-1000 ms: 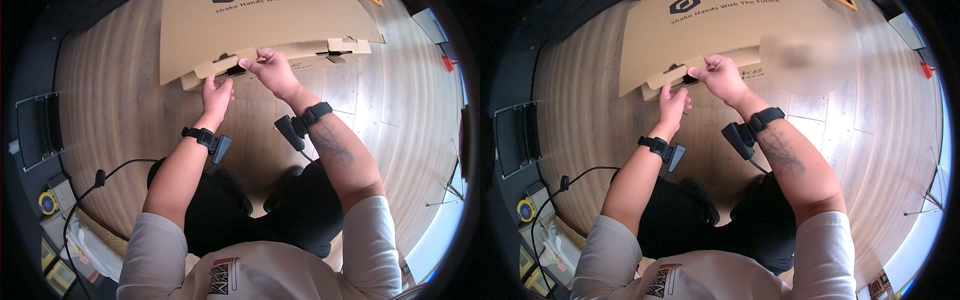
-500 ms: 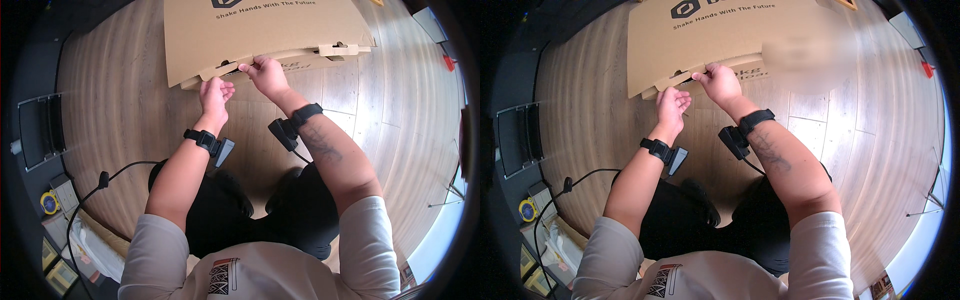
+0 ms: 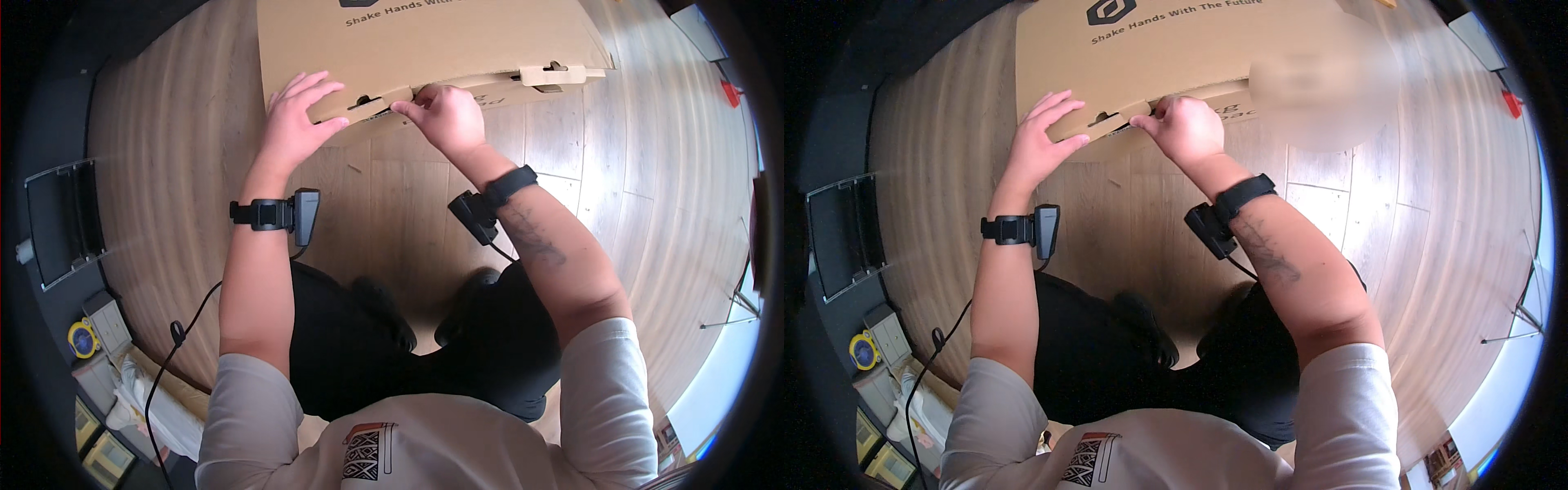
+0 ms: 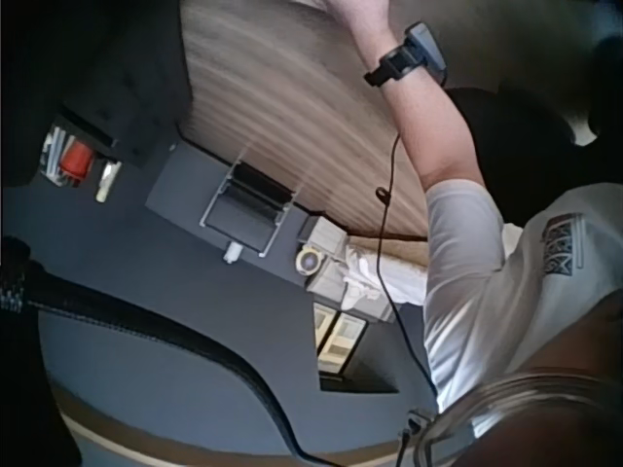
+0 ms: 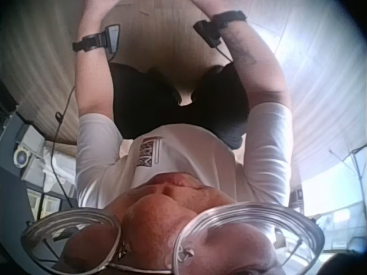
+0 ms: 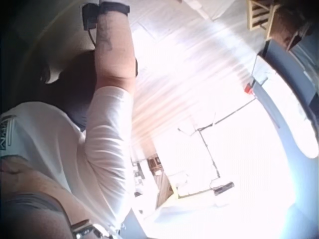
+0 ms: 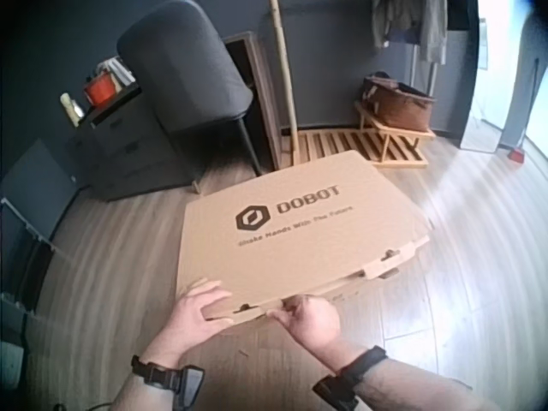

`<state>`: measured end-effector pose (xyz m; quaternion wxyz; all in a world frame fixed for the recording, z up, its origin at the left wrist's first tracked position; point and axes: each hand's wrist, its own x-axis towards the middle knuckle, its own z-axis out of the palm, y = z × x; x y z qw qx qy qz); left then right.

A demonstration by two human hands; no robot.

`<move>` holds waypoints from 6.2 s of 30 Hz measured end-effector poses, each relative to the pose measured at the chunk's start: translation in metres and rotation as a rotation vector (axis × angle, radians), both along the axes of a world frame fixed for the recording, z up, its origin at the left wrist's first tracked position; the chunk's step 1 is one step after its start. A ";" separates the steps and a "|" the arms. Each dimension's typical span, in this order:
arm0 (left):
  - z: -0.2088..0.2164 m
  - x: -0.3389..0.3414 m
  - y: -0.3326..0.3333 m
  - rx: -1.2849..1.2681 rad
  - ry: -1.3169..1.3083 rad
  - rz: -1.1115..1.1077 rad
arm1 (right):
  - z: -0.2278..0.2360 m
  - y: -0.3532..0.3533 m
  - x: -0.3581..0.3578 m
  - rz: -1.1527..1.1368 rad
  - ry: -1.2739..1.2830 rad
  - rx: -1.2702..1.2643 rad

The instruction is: Assemble a cardboard box by folding and interlocking the flaps.

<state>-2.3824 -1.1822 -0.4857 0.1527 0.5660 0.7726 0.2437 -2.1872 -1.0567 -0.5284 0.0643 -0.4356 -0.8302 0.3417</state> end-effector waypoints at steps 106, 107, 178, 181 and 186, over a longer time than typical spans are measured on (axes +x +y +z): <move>-0.036 0.028 0.037 -0.103 0.454 -0.014 | -0.016 0.002 -0.015 0.101 0.317 0.669; -0.036 0.028 0.037 -0.157 0.479 -0.037 | -0.016 0.002 -0.015 0.101 0.330 0.647; -0.064 -0.043 0.006 0.224 -0.595 0.710 | -0.019 0.033 -0.009 0.151 0.260 0.431; -0.072 -0.034 0.014 -0.072 -0.128 0.740 | -0.020 0.083 0.008 0.125 0.300 0.318; -0.056 -0.023 0.018 -0.169 -0.099 0.705 | -0.027 0.201 0.113 -0.584 -0.131 0.454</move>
